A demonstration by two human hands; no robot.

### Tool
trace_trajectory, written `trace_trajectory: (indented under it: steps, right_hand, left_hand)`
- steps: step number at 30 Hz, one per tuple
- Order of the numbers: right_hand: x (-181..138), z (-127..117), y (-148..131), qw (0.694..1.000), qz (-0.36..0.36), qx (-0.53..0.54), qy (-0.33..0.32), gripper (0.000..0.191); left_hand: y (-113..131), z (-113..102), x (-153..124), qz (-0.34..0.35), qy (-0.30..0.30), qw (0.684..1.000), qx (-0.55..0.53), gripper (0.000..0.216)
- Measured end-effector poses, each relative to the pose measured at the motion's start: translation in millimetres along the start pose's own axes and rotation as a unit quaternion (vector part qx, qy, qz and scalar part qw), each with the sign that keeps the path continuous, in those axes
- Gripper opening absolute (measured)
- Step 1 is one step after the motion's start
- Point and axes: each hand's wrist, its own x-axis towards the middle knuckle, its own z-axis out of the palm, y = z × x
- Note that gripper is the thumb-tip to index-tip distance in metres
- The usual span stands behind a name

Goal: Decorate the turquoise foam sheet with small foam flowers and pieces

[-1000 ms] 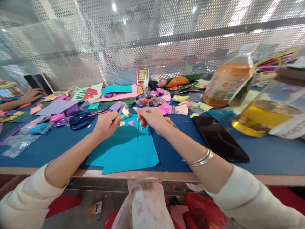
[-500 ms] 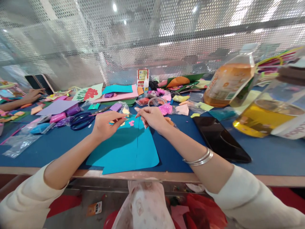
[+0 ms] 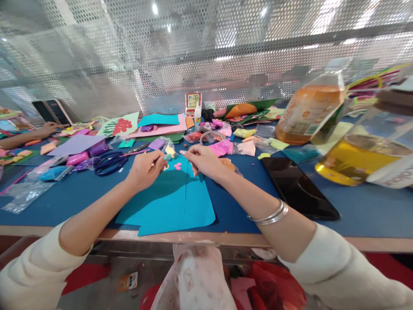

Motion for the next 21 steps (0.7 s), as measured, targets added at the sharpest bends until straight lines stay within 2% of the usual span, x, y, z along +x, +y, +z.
trace_trajectory:
  steps: [4, 7, 11, 14, 17, 21]
  right_hand:
    - [-0.3, -0.4, -1.3, 1.0, -0.009, -0.022, -0.011, 0.026]
    - [-0.5, -1.3, -1.5, 0.999, -0.009, -0.029, -0.017, 0.02]
    - [-1.7, -2.2, -2.4, 0.999, -0.016, -0.03, -0.021, 0.019]
    - [-2.8, -2.4, -3.2, 0.999, -0.015, -0.043, -0.028, 0.018]
    - [-2.9, -2.5, -2.5, 0.998, -0.016, -0.052, -0.037, 0.021]
    - [-1.1, -2.9, -0.4, 0.999, -0.013, -0.025, -0.035, 0.032]
  left_hand:
    - [-0.9, 1.5, 0.3, 0.016, 0.041, 0.999, -0.031, 0.02]
    - [-1.9, 1.9, 0.3, 0.048, 0.034, 0.998, -0.022, 0.014]
    - [-3.7, 2.9, 0.1, 0.076, 0.029, 0.997, 0.011, 0.017]
    - [-4.1, 3.0, 0.2, 0.062, 0.046, 0.997, 0.013, 0.013]
    - [-3.1, 1.6, 0.4, 0.042, 0.054, 0.998, -0.006, 0.012]
    - [-2.5, 1.0, 0.7, 0.058, 0.029, 0.998, 0.008, 0.016]
